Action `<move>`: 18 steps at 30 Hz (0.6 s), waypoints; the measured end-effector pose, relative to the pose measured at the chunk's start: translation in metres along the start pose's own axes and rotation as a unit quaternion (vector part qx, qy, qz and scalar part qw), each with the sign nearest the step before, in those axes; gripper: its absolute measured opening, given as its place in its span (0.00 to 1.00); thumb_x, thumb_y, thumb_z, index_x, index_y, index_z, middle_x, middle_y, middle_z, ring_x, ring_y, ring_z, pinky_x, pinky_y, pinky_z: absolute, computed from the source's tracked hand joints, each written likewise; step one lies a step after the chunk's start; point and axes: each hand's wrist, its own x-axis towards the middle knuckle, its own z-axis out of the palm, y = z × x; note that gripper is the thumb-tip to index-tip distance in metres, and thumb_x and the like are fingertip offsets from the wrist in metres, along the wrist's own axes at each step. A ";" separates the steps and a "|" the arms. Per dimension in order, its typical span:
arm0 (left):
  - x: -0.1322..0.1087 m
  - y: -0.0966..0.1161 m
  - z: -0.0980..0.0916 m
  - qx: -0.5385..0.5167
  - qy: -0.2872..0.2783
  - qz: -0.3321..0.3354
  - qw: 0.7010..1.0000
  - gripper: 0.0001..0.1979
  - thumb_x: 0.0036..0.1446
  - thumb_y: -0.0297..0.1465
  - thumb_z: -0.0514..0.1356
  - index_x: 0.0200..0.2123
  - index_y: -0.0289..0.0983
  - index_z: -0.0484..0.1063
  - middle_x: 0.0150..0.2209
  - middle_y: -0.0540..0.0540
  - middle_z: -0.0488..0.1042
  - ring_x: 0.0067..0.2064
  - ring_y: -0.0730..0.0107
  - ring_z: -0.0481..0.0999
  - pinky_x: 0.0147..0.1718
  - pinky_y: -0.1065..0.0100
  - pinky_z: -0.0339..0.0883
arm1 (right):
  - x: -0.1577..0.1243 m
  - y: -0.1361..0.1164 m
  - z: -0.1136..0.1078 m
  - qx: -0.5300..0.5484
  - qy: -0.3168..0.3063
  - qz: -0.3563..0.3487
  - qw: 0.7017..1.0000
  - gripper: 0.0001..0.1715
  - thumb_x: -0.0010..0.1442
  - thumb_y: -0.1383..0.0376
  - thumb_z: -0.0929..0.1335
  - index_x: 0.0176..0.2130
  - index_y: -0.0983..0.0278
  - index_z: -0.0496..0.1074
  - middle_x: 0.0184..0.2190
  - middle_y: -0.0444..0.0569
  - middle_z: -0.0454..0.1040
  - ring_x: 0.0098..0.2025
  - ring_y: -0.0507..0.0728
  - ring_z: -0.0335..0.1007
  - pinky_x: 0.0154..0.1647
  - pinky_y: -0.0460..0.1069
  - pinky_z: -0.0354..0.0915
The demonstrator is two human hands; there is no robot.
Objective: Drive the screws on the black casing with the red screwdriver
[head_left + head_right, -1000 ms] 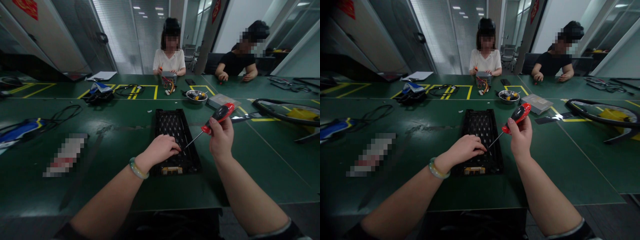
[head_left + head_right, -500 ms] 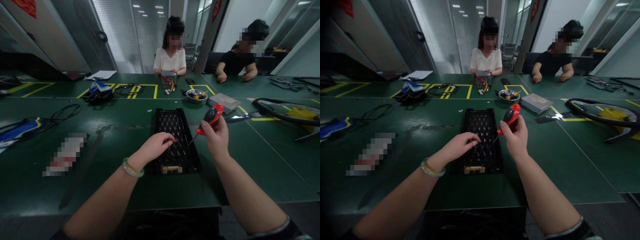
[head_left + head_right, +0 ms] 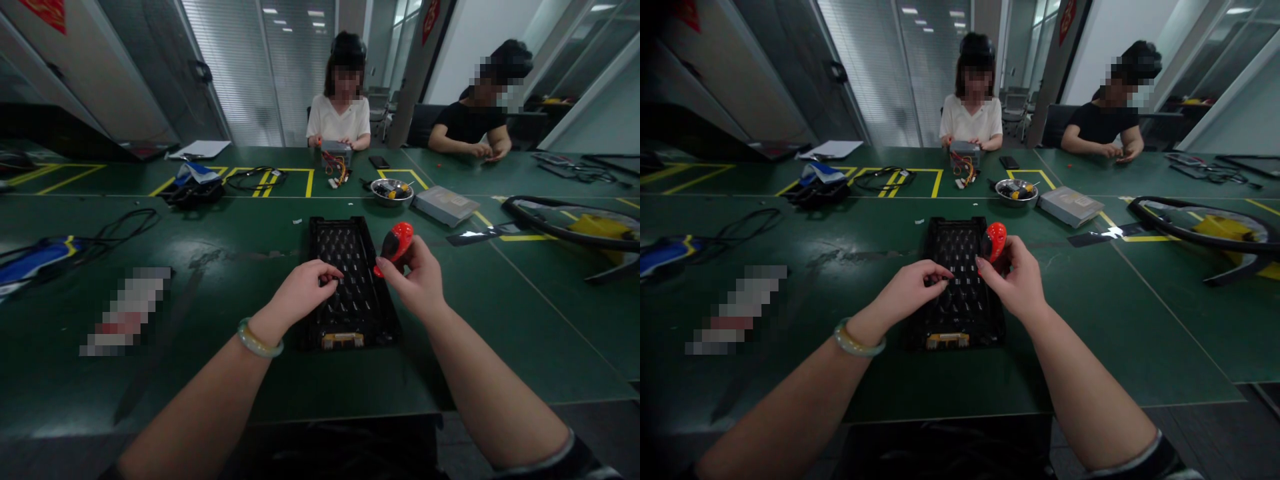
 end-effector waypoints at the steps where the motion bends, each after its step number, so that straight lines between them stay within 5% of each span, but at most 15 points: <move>1: 0.000 0.000 0.000 0.007 -0.004 0.003 1.000 0.10 0.59 0.29 0.60 0.42 0.40 0.79 0.40 0.48 0.77 0.39 0.69 0.75 0.41 0.66 0.70 | 0.000 -0.001 -0.001 -0.009 -0.004 -0.004 1.000 0.13 0.56 0.60 0.72 0.39 0.60 0.66 0.29 0.41 0.67 0.27 0.50 0.61 0.27 0.47 0.60; 10: 0.003 -0.006 0.002 0.125 -0.075 0.076 0.986 0.09 0.61 0.34 0.61 0.43 0.44 0.80 0.41 0.47 0.77 0.46 0.62 0.74 0.50 0.59 0.63 | -0.001 -0.006 -0.002 -0.041 -0.046 -0.031 0.998 0.13 0.57 0.61 0.72 0.39 0.60 0.66 0.27 0.39 0.66 0.25 0.49 0.60 0.27 0.47 0.60; 18: 0.001 -0.006 0.004 0.143 -0.091 0.068 0.983 0.08 0.61 0.37 0.62 0.42 0.45 0.80 0.41 0.49 0.79 0.46 0.62 0.74 0.50 0.57 0.53 | -0.001 -0.006 -0.003 -0.051 -0.038 -0.034 0.997 0.12 0.57 0.62 0.72 0.38 0.61 0.66 0.27 0.39 0.66 0.25 0.49 0.59 0.27 0.47 0.59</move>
